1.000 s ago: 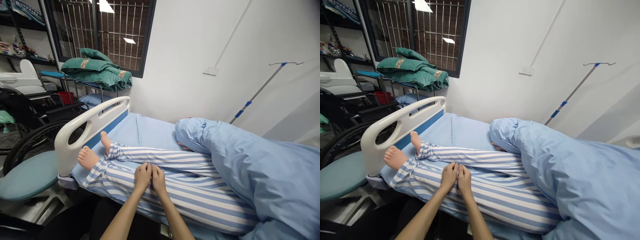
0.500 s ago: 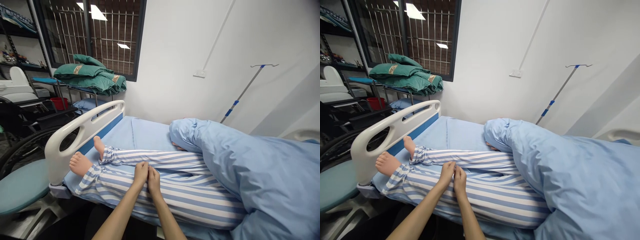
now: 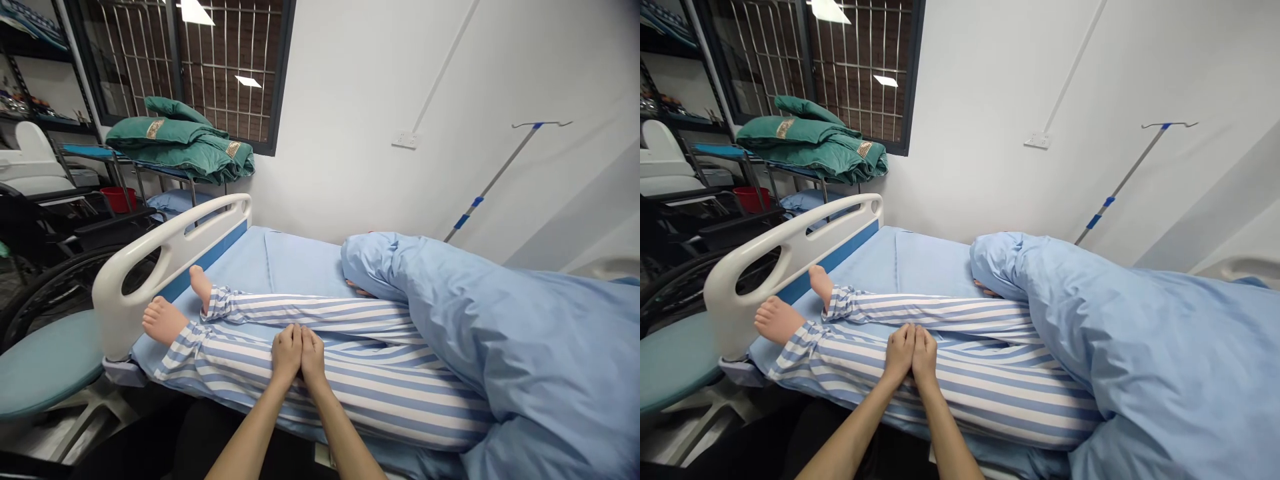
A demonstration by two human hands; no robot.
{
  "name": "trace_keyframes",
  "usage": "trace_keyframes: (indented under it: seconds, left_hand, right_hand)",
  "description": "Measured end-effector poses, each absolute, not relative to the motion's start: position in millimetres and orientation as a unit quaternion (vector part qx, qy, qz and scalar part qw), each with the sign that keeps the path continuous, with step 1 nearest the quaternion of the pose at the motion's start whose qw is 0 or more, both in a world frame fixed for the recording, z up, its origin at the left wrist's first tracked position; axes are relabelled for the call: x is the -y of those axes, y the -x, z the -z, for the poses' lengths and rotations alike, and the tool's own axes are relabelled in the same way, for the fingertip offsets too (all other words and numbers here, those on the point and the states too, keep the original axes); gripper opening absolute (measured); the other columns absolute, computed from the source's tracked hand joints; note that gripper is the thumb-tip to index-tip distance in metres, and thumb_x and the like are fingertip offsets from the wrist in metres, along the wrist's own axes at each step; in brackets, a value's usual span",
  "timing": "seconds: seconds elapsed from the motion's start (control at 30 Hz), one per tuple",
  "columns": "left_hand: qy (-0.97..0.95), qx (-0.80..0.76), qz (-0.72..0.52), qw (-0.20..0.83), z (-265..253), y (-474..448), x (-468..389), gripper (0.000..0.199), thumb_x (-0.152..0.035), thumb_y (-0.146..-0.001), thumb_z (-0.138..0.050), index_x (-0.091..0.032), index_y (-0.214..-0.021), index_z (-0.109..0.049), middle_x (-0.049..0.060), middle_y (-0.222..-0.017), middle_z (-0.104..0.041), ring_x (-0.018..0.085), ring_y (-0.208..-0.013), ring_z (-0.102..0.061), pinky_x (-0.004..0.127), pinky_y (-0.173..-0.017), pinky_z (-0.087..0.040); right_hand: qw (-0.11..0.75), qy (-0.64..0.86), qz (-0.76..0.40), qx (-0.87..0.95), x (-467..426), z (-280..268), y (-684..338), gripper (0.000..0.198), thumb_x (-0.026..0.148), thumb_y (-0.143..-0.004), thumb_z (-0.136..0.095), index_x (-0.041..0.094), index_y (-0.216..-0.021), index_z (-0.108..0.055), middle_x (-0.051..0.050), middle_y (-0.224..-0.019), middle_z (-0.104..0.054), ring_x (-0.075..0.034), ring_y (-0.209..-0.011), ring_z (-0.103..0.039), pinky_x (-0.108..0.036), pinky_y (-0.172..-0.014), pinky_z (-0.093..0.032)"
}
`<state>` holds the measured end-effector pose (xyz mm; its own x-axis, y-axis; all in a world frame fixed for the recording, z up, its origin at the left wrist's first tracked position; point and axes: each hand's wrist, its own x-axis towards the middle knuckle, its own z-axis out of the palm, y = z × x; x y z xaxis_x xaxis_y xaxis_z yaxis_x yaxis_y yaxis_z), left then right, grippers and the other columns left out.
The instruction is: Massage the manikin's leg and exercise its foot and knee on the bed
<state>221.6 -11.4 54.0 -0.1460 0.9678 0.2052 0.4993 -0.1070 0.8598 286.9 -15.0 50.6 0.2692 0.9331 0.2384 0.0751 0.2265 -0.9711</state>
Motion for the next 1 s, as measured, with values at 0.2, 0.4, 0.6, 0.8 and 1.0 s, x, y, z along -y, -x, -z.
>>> trace_keyframes:
  seconds: [0.2, 0.4, 0.6, 0.8, 1.0]
  left_hand:
    - [-0.617, -0.612, -0.421, 0.259, -62.0, -221.5, 13.3, 0.035, -0.033, -0.088, -0.029, -0.02, -0.063, -0.05, 0.003, -0.065, -0.06, 0.014, -0.064, -0.052, 0.024, -0.063, -0.031]
    - [-0.615, -0.61, -0.424, 0.264, -63.5, -221.7, 14.3, 0.038, -0.035, -0.087, -0.03, -0.019, -0.06, -0.05, 0.002, -0.06, -0.058, 0.013, -0.06, -0.049, 0.023, -0.061, -0.029]
    - [-0.627, -0.602, -0.419, 0.261, -62.0, -223.1, 14.6, 0.037, -0.035, -0.087, -0.031, -0.019, -0.058, -0.049, 0.001, -0.057, -0.055, 0.011, -0.056, -0.045, 0.024, -0.059, -0.027]
    - [-0.629, -0.594, -0.42, 0.273, -61.7, -222.5, 12.5, 0.035, -0.033, -0.084, -0.034, -0.018, -0.055, -0.045, -0.001, -0.054, -0.05, 0.01, -0.055, -0.041, 0.024, -0.057, -0.026]
    - [-0.574, -0.555, -0.479, 0.364, -77.4, -232.9, 5.5, 0.034, -0.033, -0.081, -0.036, -0.018, -0.05, -0.035, -0.003, -0.049, -0.038, 0.009, -0.051, -0.036, 0.022, -0.053, -0.027]
  right_hand:
    - [0.555, 0.534, -0.322, 0.551, 13.3, -80.3, -300.2, 0.037, 0.044, -0.079, -0.045, 0.018, -0.053, -0.042, 0.004, -0.049, -0.04, -0.01, -0.05, -0.035, -0.023, -0.048, -0.03]
    - [0.548, 0.536, -0.298, 0.569, 17.6, -76.8, -305.0, 0.04, 0.045, -0.083, -0.04, 0.018, -0.054, -0.044, 0.003, -0.049, -0.043, -0.011, -0.049, -0.036, -0.024, -0.049, -0.03]
    - [0.543, 0.565, -0.288, 0.55, 18.5, -47.3, -304.7, 0.037, 0.043, -0.083, -0.039, 0.016, -0.062, -0.054, -0.001, -0.059, -0.055, -0.013, -0.056, -0.044, -0.024, -0.055, -0.033]
    - [0.558, 0.555, -0.292, 0.543, 17.9, -54.2, -305.6, 0.039, 0.045, -0.083, -0.039, 0.016, -0.059, -0.05, 0.001, -0.054, -0.049, -0.012, -0.053, -0.039, -0.023, -0.052, -0.031]
    - [0.566, 0.547, -0.301, 0.538, 16.8, -49.6, -307.0, 0.04, 0.046, -0.083, -0.039, 0.015, -0.061, -0.052, -0.001, -0.057, -0.052, -0.013, -0.057, -0.042, -0.024, -0.054, -0.033]
